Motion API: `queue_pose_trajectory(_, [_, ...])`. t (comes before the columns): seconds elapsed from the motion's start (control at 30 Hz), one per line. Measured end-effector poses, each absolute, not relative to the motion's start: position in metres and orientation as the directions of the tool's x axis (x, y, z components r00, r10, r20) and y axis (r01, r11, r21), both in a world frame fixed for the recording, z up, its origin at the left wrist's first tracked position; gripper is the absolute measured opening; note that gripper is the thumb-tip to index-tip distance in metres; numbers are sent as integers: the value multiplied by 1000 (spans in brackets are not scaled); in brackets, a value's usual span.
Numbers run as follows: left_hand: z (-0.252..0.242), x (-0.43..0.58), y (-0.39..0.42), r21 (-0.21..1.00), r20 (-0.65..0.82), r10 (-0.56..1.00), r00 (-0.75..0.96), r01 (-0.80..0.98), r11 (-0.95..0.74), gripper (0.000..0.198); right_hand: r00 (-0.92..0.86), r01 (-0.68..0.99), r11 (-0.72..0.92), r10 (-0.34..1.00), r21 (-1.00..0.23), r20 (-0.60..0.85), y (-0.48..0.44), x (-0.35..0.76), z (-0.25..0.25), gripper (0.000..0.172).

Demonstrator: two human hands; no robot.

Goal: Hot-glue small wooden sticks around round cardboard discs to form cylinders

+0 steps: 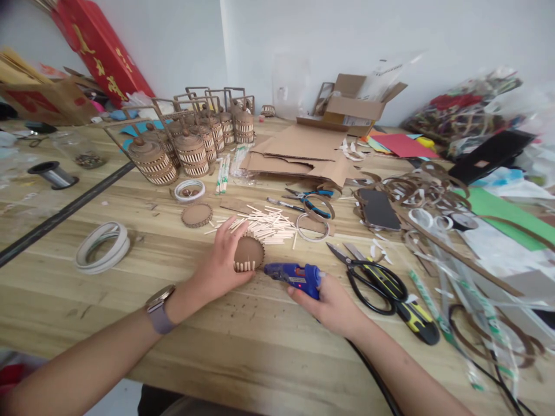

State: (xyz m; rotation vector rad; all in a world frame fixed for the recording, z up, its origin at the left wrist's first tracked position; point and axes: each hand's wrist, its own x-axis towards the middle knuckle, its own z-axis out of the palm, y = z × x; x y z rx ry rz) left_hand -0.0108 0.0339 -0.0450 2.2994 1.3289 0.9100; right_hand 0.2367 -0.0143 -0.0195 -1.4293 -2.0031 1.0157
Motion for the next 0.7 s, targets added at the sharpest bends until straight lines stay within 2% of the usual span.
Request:
queue_pose_trajectory(0.3, [-46,-11,34,564,357,863,358,653,-505,105,-372,585,224,928,-780,-12,-15,231,-17,30])
queue_pose_trajectory(0.7, [-45,-11,34,554,348,866,358,667,-498,104,-364,605,247,931,-757,13,-17,229,-21,39])
